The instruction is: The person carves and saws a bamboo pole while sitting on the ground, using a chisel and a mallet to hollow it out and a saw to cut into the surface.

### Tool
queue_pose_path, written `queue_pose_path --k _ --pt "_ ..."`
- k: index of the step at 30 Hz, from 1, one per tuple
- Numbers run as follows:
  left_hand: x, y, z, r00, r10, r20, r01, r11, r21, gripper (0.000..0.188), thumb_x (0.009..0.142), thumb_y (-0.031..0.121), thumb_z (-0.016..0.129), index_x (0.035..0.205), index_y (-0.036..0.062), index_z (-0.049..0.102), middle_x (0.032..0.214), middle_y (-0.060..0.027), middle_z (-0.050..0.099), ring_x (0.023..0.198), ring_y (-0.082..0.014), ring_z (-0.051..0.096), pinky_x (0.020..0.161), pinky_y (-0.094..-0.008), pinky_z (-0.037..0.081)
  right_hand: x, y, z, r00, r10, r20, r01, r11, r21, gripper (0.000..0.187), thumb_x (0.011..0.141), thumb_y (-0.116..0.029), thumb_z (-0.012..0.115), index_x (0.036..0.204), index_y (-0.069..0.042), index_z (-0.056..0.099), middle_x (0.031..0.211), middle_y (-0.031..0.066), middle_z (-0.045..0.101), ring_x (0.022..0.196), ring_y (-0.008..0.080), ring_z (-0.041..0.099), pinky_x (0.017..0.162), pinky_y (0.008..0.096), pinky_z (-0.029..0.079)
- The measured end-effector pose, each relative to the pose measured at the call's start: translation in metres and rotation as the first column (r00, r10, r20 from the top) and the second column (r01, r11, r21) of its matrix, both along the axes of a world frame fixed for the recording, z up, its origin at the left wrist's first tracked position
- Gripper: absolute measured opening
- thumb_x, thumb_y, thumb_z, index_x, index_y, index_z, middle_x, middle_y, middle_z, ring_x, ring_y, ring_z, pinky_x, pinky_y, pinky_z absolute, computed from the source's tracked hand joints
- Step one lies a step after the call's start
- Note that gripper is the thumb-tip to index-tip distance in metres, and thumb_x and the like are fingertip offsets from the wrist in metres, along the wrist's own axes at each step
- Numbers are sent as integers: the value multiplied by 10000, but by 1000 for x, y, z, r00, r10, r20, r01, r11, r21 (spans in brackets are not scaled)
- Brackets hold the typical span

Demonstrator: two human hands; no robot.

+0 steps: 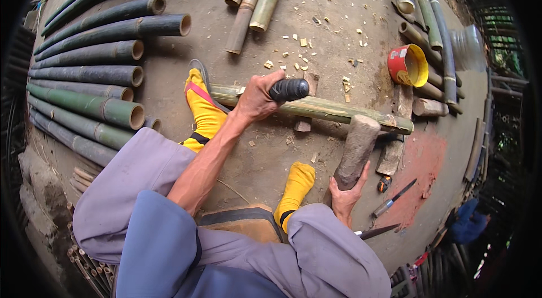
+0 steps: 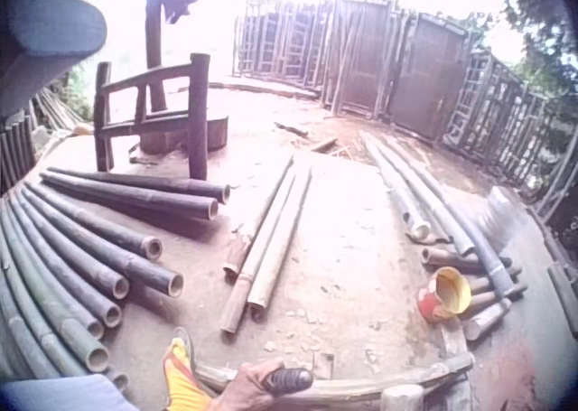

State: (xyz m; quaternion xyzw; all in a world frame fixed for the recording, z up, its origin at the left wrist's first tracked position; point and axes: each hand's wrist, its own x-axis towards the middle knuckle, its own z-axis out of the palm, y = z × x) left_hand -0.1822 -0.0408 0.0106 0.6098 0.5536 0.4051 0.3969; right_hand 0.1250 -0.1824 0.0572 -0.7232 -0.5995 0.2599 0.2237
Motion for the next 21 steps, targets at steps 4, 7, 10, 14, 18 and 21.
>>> queue_pose_path --k 4,7,10,14,18,21 --pt "-6 23 -6 987 33 156 -20 996 -86 243 604 -8 606 837 1 537 713 1 510 680 -108 484 620 -274 421 33 -45 -33 997 -59 45 67 981 -184 998 653 -120 761 1469 -59 190 1371 263 409 1247 403 436 1042 411 358" --pt "-10 42 -11 971 70 228 -24 980 -199 235 601 7 620 821 14 537 688 33 494 638 -86 448 601 -262 405 35 -63 -45 994 -103 49 112 965 -239 996 653 -121 762 1468 -59 194 1370 263 410 1247 402 437 1041 410 358" --pt "-27 56 -11 933 284 221 -186 905 -382 202 630 21 649 753 56 493 600 41 473 474 -52 404 445 -228 345 32 -64 -49 993 -112 23 114 964 -240 994 652 -121 762 1467 -58 197 1369 264 411 1247 402 437 1041 410 359" --pt "-45 40 -20 875 408 262 -314 889 -333 198 653 26 670 768 54 512 600 35 488 478 -54 431 440 -221 352 32 -63 -52 994 -113 -2 110 965 -238 991 652 -121 763 1466 -57 201 1368 264 413 1247 401 438 1041 409 359" --pt "-16 4 -1 799 481 362 -478 872 -105 171 671 25 687 749 50 537 638 39 504 554 -60 474 519 -220 399 34 -64 -55 992 -129 9 127 961 -244 989 652 -121 764 1465 -57 206 1367 265 414 1246 401 438 1040 408 360" --pt "9 -4 24 784 460 416 -524 851 47 172 687 12 695 746 56 540 648 21 528 566 -66 484 537 -212 402 35 -65 -54 992 -130 2 126 961 -244 987 651 -122 764 1464 -56 209 1366 265 415 1246 400 439 1040 407 360"
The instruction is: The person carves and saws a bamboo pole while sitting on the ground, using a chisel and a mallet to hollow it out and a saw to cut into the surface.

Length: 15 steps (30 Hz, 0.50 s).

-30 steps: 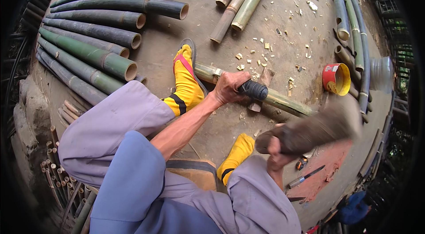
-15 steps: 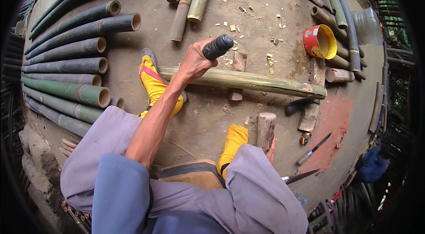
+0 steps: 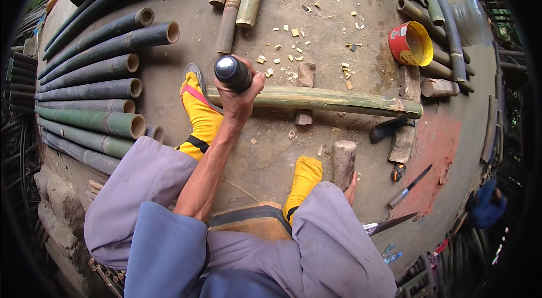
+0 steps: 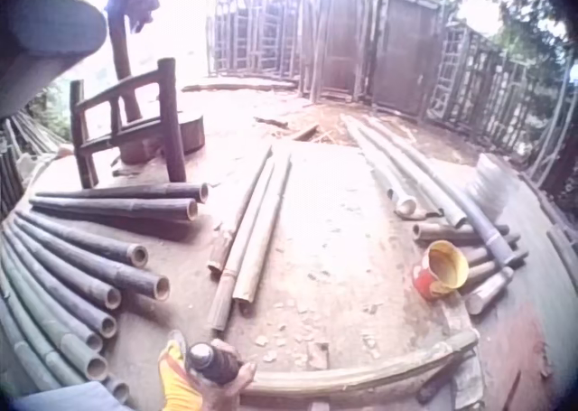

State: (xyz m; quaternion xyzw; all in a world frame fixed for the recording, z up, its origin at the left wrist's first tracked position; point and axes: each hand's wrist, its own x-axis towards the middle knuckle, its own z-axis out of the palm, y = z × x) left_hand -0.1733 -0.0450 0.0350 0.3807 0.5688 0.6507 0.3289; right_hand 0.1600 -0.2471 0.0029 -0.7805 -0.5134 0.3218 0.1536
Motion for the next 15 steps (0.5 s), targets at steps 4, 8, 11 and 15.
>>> queue_pose_path --k 4,8,11,15 --pt "3 0 -11 990 -108 -86 104 994 -42 209 691 0 703 787 73 532 699 16 501 619 -79 473 582 -223 410 1 -4 -3 1000 -1 2 1 1000 -13 984 651 -122 765 1463 -55 213 1364 266 417 1246 399 439 1039 406 360" --pt "2 -1 -16 988 -113 -108 107 993 -56 206 695 -4 710 765 66 529 677 21 499 607 -72 462 578 -223 409 3 -7 -3 1000 -14 7 14 1000 -28 981 651 -122 766 1462 -55 218 1363 267 418 1246 399 440 1039 405 361" --pt "2 0 -13 991 -91 -96 87 995 -46 205 702 -2 716 740 58 523 649 27 500 586 -65 458 565 -218 405 3 -7 -4 1000 -22 10 22 999 -34 979 650 -122 766 1461 -54 221 1362 267 420 1246 398 441 1039 405 361" --pt "2 4 -14 990 -119 -71 115 992 -61 208 709 18 730 738 52 527 648 32 510 589 -61 469 563 -218 410 6 -9 -6 1000 -22 9 23 999 -42 977 650 -122 767 1460 -53 225 1361 268 421 1246 398 441 1038 404 362"
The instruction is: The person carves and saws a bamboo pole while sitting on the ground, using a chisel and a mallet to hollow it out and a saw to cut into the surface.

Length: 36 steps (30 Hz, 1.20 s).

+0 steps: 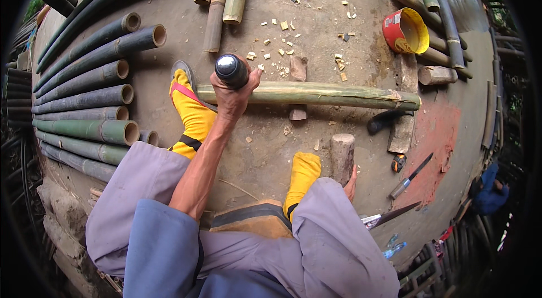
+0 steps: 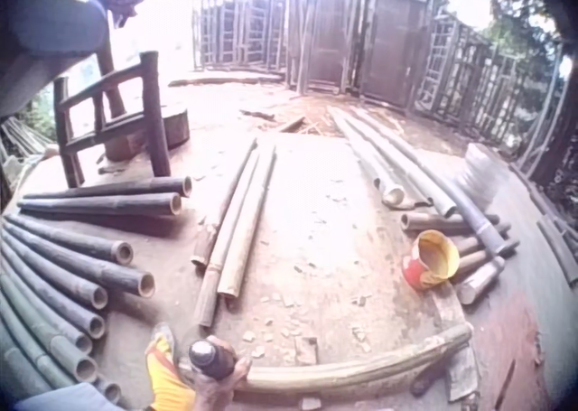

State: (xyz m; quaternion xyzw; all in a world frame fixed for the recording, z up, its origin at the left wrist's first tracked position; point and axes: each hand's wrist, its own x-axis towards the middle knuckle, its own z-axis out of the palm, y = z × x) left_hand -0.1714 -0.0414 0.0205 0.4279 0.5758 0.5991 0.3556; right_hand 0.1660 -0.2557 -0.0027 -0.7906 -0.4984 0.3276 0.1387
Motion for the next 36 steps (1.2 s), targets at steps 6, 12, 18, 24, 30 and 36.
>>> queue_pose_path --k 6,12,18,24,30,36 --pt "5 7 -14 995 -91 -51 88 994 -72 218 706 16 740 800 61 548 691 35 534 602 -59 490 551 -216 410 3 0 4 1000 -1 -26 2 999 39 977 649 -129 767 1458 -52 226 1367 263 416 1249 389 440 1038 405 363" --pt "22 7 -3 951 -173 -258 185 982 25 227 695 44 738 849 37 572 675 -45 567 595 -120 553 572 -274 453 -22 89 104 931 113 -346 43 909 414 983 608 -105 727 1452 -41 225 1283 183 455 1166 308 486 983 393 409" --pt "40 10 -7 898 -236 -371 276 960 56 239 684 76 719 841 54 540 701 -121 590 617 -268 622 572 -343 477 -73 186 194 746 253 -617 233 768 596 691 739 -265 582 1315 38 347 1083 138 513 1028 231 507 937 359 426" --pt "32 7 -13 855 -279 -438 318 948 17 194 724 47 663 842 52 509 675 -142 586 621 -289 634 559 -385 479 -96 201 171 736 507 -449 -451 861 234 1054 632 -99 760 1491 -85 150 1456 151 344 1275 281 429 1035 354 373" --pt "25 13 -5 865 -416 -280 397 909 -125 241 652 25 709 820 27 535 695 -84 548 599 -148 527 585 -296 443 -86 187 207 810 271 -521 -1 888 460 832 658 -147 705 1371 15 308 1223 189 538 1092 277 560 965 368 435" --pt "32 11 -19 877 -424 -226 418 905 -77 253 653 37 710 845 32 545 706 -77 564 636 -178 554 622 -301 452 -95 178 120 833 521 -185 -388 789 476 957 654 -88 751 1465 -92 243 1179 155 539 982 352 589 848 412 500"
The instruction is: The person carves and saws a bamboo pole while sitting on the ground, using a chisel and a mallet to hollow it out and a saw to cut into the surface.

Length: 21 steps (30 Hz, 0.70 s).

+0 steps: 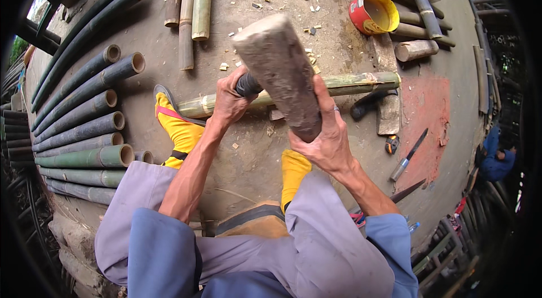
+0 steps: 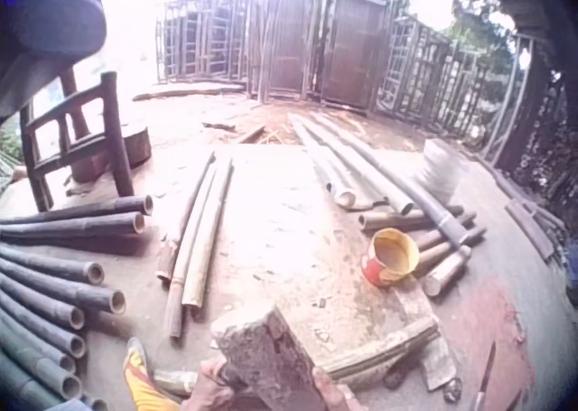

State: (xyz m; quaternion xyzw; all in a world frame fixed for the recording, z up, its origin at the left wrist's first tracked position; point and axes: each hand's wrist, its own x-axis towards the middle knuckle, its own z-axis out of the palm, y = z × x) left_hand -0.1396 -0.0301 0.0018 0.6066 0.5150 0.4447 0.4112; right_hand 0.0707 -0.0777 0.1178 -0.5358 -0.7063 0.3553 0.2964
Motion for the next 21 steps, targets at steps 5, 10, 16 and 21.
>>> queue_pose_path --k 5,10,16,21 --pt "-19 -1 14 974 -44 -221 39 999 -25 353 662 98 731 970 45 565 824 -116 599 727 -239 612 682 -323 489 40 -58 -28 972 -233 39 236 967 -92 1011 637 -61 760 1475 -85 195 1413 237 375 1248 387 448 1013 405 413" --pt "-68 -15 3 867 -125 -482 58 987 -151 654 608 158 776 1203 79 517 1076 -122 567 1048 -236 553 880 -369 448 98 -157 -75 817 -283 502 424 885 -192 999 667 -41 756 1481 -82 177 1324 227 452 1092 335 523 918 429 457" --pt "-110 -41 -37 564 -316 -763 82 941 -329 580 604 191 774 1127 85 547 1046 -109 605 1052 -281 553 935 -382 396 23 -37 -26 974 -227 6 214 908 -360 959 740 -114 764 1484 -81 160 1317 238 438 867 235 596 671 322 528" --pt "-102 -43 -42 631 -215 -745 76 973 -216 476 620 150 747 1055 76 570 960 -115 610 992 -285 569 909 -401 412 -71 63 -28 953 108 -281 -187 945 -270 608 876 -326 646 1279 13 343 1146 244 546 739 199 651 545 285 547"
